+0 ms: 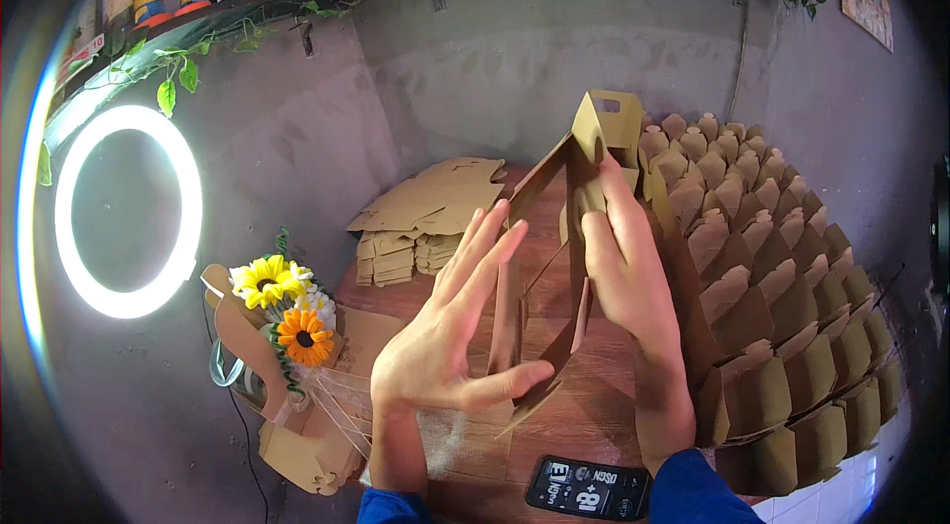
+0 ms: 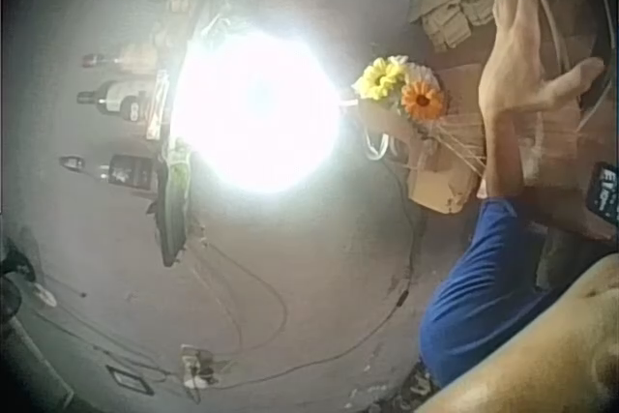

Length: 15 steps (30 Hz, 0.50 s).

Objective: Assembling cardboard coffee cup carriers at a desk.

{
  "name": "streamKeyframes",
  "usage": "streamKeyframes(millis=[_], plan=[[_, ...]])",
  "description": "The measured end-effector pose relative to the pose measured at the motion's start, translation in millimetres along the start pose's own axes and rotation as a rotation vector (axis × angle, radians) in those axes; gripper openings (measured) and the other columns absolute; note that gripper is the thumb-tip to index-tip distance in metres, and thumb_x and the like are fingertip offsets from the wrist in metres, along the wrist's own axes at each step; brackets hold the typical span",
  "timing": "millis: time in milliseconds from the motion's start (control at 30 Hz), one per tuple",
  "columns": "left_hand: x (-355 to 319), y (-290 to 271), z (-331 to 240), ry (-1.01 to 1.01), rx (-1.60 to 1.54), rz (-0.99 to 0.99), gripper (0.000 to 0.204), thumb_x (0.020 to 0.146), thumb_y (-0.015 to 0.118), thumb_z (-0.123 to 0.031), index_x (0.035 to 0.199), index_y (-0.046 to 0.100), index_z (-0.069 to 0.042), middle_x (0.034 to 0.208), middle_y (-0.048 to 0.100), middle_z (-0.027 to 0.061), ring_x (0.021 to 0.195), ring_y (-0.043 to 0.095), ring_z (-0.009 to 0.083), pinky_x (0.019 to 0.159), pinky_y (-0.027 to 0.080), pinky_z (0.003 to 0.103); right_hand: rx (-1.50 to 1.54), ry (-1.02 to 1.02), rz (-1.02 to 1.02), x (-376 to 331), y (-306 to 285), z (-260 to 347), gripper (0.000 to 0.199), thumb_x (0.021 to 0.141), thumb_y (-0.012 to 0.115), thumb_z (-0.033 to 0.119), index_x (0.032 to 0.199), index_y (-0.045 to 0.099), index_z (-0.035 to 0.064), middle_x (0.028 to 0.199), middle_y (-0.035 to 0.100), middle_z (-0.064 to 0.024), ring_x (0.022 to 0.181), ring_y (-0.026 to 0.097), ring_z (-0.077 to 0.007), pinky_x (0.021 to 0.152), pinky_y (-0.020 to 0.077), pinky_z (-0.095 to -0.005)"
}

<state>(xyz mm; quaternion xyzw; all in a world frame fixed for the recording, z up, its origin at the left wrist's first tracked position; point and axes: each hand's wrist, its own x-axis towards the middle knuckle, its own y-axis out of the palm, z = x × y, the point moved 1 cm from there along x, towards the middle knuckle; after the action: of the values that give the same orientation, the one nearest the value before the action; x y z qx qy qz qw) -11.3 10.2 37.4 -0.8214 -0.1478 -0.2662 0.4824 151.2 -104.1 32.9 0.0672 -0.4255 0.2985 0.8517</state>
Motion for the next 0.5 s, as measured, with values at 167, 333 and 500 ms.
streamKeyframes(millis=[167,333,500], plan=[[9.8,7.7,0.2,0.077,0.016,-0.157,0.103,0.070,0.086,-0.040,0.148,0.037,0.004,0.151,0.038,0.0295,0.145,0.033,0.0418,0.116,0.030,0.047,-0.043,-0.045,-0.019,6.2,-6.4,-19.1,0.057,0.094,0.039,-0.001,0.150,0.032,-0.0016,0.124,0.060,-0.0229,0.080,0.060,-0.0206,0.076,0.0483,-0.0334],[13.4,12.9,-0.2,0.071,0.143,-0.388,0.085,0.073,0.084,-0.032,0.141,0.048,0.004,0.134,0.055,0.0249,0.126,0.055,0.0370,0.105,0.044,0.042,-0.058,-0.036,0.014,2.2,-16.1,7.0,0.057,0.094,0.040,0.002,0.150,0.035,0.0026,0.105,0.065,-0.0260,0.078,0.065,-0.0284,0.074,0.0494,-0.0402],[13.0,14.6,3.0,-0.015,0.126,-0.469,0.076,0.075,0.082,-0.029,0.136,0.051,0.004,0.130,0.057,0.0240,0.123,0.057,0.0362,0.103,0.045,0.042,-0.069,0.211,0.335,0.1,-17.3,18.8,0.055,0.090,0.039,-0.001,0.144,0.040,-0.0074,0.132,0.057,-0.0271,0.124,0.056,-0.0355,0.106,0.0390,-0.0350]])
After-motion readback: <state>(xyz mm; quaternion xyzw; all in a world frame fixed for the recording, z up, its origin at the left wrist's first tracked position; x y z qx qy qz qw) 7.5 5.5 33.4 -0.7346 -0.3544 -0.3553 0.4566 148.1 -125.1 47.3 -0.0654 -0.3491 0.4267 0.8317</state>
